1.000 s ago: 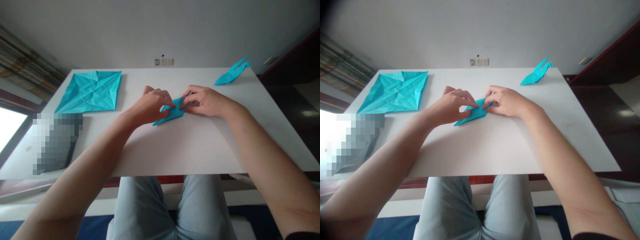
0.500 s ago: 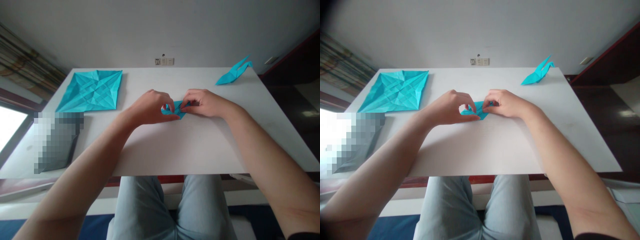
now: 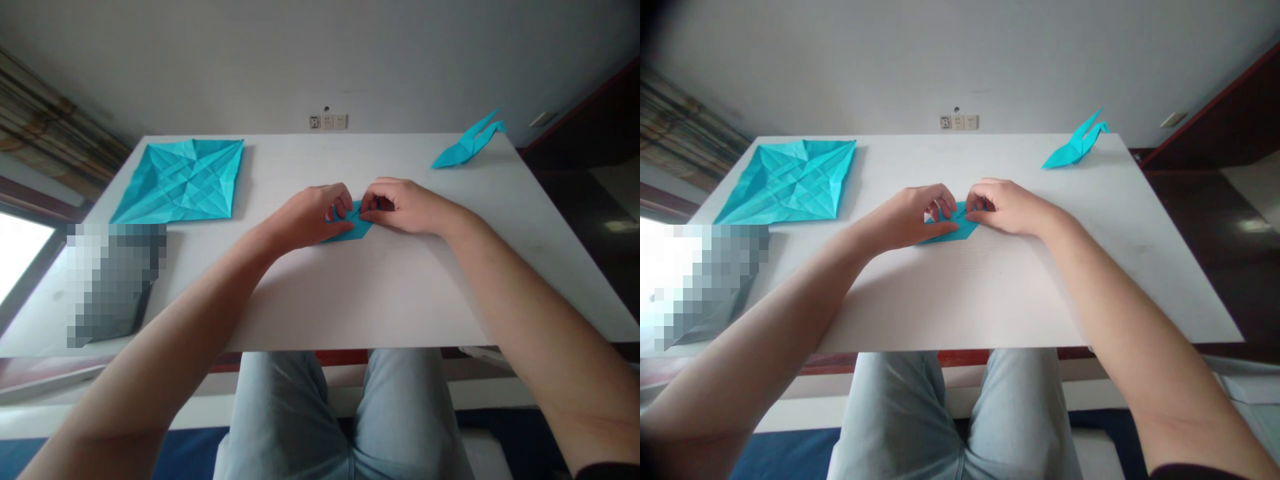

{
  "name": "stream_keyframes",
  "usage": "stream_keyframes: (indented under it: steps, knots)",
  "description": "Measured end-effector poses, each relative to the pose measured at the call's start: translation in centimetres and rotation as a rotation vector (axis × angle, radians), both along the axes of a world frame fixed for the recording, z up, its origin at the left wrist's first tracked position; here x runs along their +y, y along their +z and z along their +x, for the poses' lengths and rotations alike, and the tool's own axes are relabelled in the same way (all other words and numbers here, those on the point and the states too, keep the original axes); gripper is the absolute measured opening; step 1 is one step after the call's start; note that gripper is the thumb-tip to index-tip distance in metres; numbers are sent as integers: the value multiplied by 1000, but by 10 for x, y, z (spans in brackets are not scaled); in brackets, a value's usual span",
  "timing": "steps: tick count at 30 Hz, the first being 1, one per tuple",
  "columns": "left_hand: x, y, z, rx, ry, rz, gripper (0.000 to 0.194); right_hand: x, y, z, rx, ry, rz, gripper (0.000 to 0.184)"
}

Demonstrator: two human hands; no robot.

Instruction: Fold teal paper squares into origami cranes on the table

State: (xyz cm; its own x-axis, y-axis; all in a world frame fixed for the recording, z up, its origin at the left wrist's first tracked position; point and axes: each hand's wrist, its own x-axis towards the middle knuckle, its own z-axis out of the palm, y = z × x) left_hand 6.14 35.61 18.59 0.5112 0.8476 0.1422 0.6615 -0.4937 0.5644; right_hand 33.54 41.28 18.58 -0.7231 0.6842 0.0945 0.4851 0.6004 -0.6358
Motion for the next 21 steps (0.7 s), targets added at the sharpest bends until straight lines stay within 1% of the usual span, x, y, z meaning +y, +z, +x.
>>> stream_keyframes:
  steps: [3, 5, 12, 15, 18, 19, 21]
  knots:
    - [3, -1, -4, 12, -61, 2, 22, 1, 0, 2, 0, 7, -15, 20]
    - [6, 0, -7, 27, -88, -7, 21, 2, 0, 3, -3, 2, -22, 18]
    - [8, 11, -17, 122, -127, -91, 35, 6, 0, 9, -38, -22, -40, 16]
    - [6, 15, -19, 165, -132, -111, 42, 10, 1, 15, -51, -34, -31, 19]
    - [7, 16, -21, 161, -154, -108, 47, 16, 3, 22, -72, -68, -6, 23]
    - [7, 16, -21, 146, -163, -107, 45, 17, 4, 23, -75, -86, 7, 24]
    - [8, 14, -19, 94, -163, -103, 36, 20, 2, 25, -66, -127, 48, 25]
